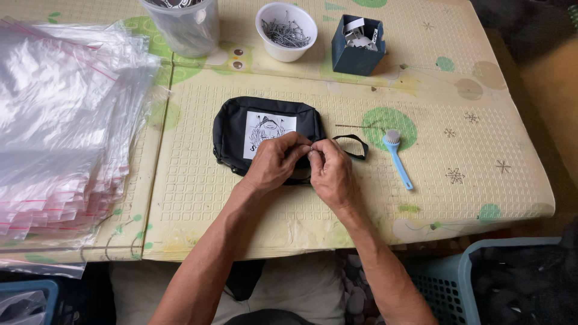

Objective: The person attaches a strap to a small black bag using a pin, then affixes a decorative patch and a tag to the bag. Finally, the person places the completed bag into a clear plastic bag.

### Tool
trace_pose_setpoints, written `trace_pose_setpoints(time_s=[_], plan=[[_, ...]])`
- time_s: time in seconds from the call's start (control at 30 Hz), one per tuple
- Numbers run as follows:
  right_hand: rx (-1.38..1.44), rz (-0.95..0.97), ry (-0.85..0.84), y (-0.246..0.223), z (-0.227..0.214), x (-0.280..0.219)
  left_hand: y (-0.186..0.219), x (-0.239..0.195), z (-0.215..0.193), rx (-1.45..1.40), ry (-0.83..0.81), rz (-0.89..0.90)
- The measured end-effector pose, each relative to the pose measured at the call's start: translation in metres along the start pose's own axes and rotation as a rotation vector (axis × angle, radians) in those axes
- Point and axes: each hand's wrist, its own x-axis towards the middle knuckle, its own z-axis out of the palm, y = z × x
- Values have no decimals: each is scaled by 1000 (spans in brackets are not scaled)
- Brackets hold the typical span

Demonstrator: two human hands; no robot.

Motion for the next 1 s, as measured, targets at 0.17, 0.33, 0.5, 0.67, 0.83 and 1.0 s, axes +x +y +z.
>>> trace_pose_setpoints(time_s=[0.17, 0.33, 0.5, 0.67, 0.83, 1.0], plan=[[-33, 18, -6, 5, 4, 2, -5, -3, 2, -33, 41, 7], [-36, -13, -11, 15, 11, 0, -24, 0, 7, 42, 67, -24], [-155, -60, 34, 8, 16, -7, -20, 1, 11, 114, 77, -26], [-162, -74, 61, 9, 22, -11, -13, 15, -1, 161, 70, -67], [-124, -73, 68, 8, 22, -12, -15, 64, -52, 337, 227, -12], [-125, -91, 54, 8, 22, -13, -20, 133, -145, 626, 546, 263]])
